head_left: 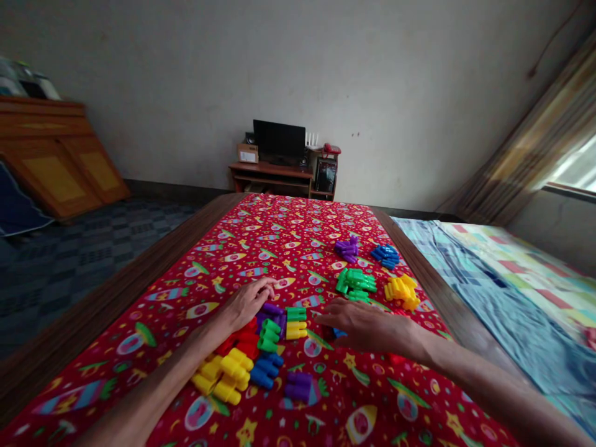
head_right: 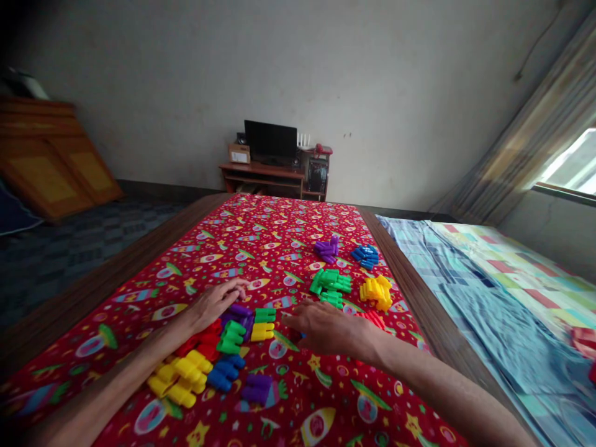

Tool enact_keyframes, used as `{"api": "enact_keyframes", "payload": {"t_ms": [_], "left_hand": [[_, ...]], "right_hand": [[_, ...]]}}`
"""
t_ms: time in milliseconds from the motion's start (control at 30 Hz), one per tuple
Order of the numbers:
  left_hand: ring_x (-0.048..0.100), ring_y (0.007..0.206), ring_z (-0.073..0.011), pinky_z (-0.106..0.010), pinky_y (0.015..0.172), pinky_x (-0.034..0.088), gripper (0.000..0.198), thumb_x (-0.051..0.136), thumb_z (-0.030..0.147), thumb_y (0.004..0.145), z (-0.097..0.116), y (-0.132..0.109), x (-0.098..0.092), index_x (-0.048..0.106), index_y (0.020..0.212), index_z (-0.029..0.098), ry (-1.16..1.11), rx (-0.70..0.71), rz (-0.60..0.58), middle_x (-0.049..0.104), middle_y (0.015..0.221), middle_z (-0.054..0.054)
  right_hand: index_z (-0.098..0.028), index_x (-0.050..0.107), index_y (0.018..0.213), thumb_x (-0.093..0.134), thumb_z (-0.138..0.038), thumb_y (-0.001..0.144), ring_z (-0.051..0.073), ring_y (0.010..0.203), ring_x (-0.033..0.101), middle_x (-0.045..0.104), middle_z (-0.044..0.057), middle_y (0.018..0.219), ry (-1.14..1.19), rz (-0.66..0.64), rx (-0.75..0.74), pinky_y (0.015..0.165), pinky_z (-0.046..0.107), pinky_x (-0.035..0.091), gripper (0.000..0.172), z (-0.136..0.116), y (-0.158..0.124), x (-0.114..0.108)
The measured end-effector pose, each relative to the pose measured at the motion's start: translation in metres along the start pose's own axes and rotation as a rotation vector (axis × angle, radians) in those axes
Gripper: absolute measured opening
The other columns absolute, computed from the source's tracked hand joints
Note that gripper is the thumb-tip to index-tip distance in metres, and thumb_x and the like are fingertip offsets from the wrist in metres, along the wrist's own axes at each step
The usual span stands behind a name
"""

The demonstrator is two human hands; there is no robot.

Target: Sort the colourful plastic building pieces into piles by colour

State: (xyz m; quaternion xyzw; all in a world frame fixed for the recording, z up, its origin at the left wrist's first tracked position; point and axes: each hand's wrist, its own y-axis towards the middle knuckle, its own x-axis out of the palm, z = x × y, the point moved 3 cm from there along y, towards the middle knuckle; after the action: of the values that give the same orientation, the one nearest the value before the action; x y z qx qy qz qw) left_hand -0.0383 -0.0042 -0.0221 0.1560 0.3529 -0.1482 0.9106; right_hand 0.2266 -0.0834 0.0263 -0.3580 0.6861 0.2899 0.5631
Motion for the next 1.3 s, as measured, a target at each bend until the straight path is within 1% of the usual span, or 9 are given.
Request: {"api": "enact_keyframes", "payload": {"t_ms": [133, 267, 467, 600, 700, 867, 1067, 1167, 1300], "left_hand": [[0.067, 0.081, -0.0194, -0.028, 0.080, 0.050, 0.034, 0.038, 0.039, 0.085, -0.003, 0.001, 0.002, 0.062, 0.101, 0.021, -0.002, -0.002, 0.018, 0.073, 0.084, -0.002], [0.067, 0.080, -0.0198, -0.029, 0.081, 0.050, 0.034, 0.039, 0.040, 0.085, -0.009, 0.002, 0.004, 0.063, 0.100, 0.021, -0.002, -0.008, 0.025, 0.073, 0.084, -0.003], [0.067, 0.081, -0.0198, -0.029, 0.081, 0.050, 0.035, 0.039, 0.039, 0.086, -0.013, 0.003, 0.006, 0.063, 0.104, 0.022, -0.009, -0.016, 0.035, 0.073, 0.084, -0.002], [0.066, 0.078, -0.0190, -0.029, 0.081, 0.050, 0.034, 0.039, 0.038, 0.084, -0.014, 0.004, 0.007, 0.063, 0.102, 0.022, -0.001, -0.013, 0.049, 0.072, 0.081, -0.001], [0.067, 0.079, -0.0187, -0.028, 0.082, 0.050, 0.035, 0.037, 0.040, 0.087, -0.014, 0.003, 0.007, 0.063, 0.100, 0.021, -0.006, 0.007, 0.035, 0.073, 0.084, -0.002], [0.066, 0.076, -0.0180, -0.028, 0.079, 0.051, 0.034, 0.039, 0.039, 0.087, -0.012, 0.002, 0.006, 0.064, 0.101, 0.022, 0.000, -0.012, 0.028, 0.073, 0.083, -0.001], [0.067, 0.075, -0.0184, -0.027, 0.075, 0.051, 0.035, 0.040, 0.037, 0.085, -0.009, 0.003, 0.005, 0.063, 0.105, 0.022, -0.005, -0.021, 0.041, 0.074, 0.082, -0.001], [0.067, 0.077, -0.0189, -0.027, 0.074, 0.051, 0.034, 0.040, 0.036, 0.084, -0.009, 0.003, 0.005, 0.064, 0.104, 0.022, -0.006, -0.031, 0.037, 0.073, 0.082, -0.001], [0.067, 0.078, -0.0191, -0.028, 0.073, 0.050, 0.035, 0.039, 0.038, 0.085, -0.005, 0.003, 0.005, 0.063, 0.103, 0.020, 0.004, -0.016, 0.016, 0.073, 0.083, -0.002]], "right_hand": [[-0.024, 0.053, 0.134, 0.051, -0.010, 0.088, 0.024, 0.113, 0.058, 0.063, 0.011, 0.122, -0.151, 0.069, 0.016, 0.095, 0.036, 0.050, 0.048, -0.007, -0.016, 0.020], [-0.025, 0.049, 0.139, 0.054, -0.018, 0.090, 0.022, 0.115, 0.059, 0.062, 0.010, 0.128, -0.090, 0.113, -0.003, 0.093, 0.034, 0.051, 0.050, 0.007, -0.012, -0.005], [-0.015, 0.053, 0.135, 0.060, -0.023, 0.088, 0.023, 0.097, 0.067, 0.071, 0.014, 0.110, -0.135, 0.312, 0.495, 0.082, 0.033, 0.051, 0.047, 0.109, -0.015, -0.073], [-0.014, 0.060, 0.125, 0.063, -0.026, 0.086, 0.025, 0.089, 0.068, 0.072, 0.014, 0.098, -0.294, 0.186, 0.872, 0.072, 0.030, 0.049, 0.040, 0.168, -0.035, -0.067], [-0.017, 0.061, 0.124, 0.064, -0.027, 0.086, 0.027, 0.095, 0.066, 0.070, 0.015, 0.104, -0.375, 0.156, 0.929, 0.076, 0.033, 0.050, 0.040, 0.182, -0.043, -0.048], [-0.020, 0.059, 0.126, 0.061, -0.022, 0.086, 0.027, 0.103, 0.062, 0.068, 0.015, 0.113, -0.419, 0.174, 0.865, 0.086, 0.038, 0.049, 0.040, 0.180, -0.045, -0.031], [-0.018, 0.066, 0.112, 0.048, -0.021, 0.092, 0.026, 0.093, 0.064, 0.071, 0.015, 0.102, -0.376, 0.238, 0.813, 0.076, 0.032, 0.049, 0.027, 0.157, -0.036, -0.057], [-0.017, 0.068, 0.105, 0.041, -0.022, 0.096, 0.021, 0.082, 0.065, 0.071, 0.013, 0.090, -0.291, 0.324, 0.651, 0.070, 0.028, 0.047, 0.030, 0.120, -0.016, -0.066], [-0.017, 0.067, 0.104, 0.039, -0.025, 0.099, 0.017, 0.080, 0.066, 0.071, 0.010, 0.092, -0.043, 0.328, 0.196, 0.071, 0.025, 0.047, 0.030, 0.039, 0.022, -0.047]]}}
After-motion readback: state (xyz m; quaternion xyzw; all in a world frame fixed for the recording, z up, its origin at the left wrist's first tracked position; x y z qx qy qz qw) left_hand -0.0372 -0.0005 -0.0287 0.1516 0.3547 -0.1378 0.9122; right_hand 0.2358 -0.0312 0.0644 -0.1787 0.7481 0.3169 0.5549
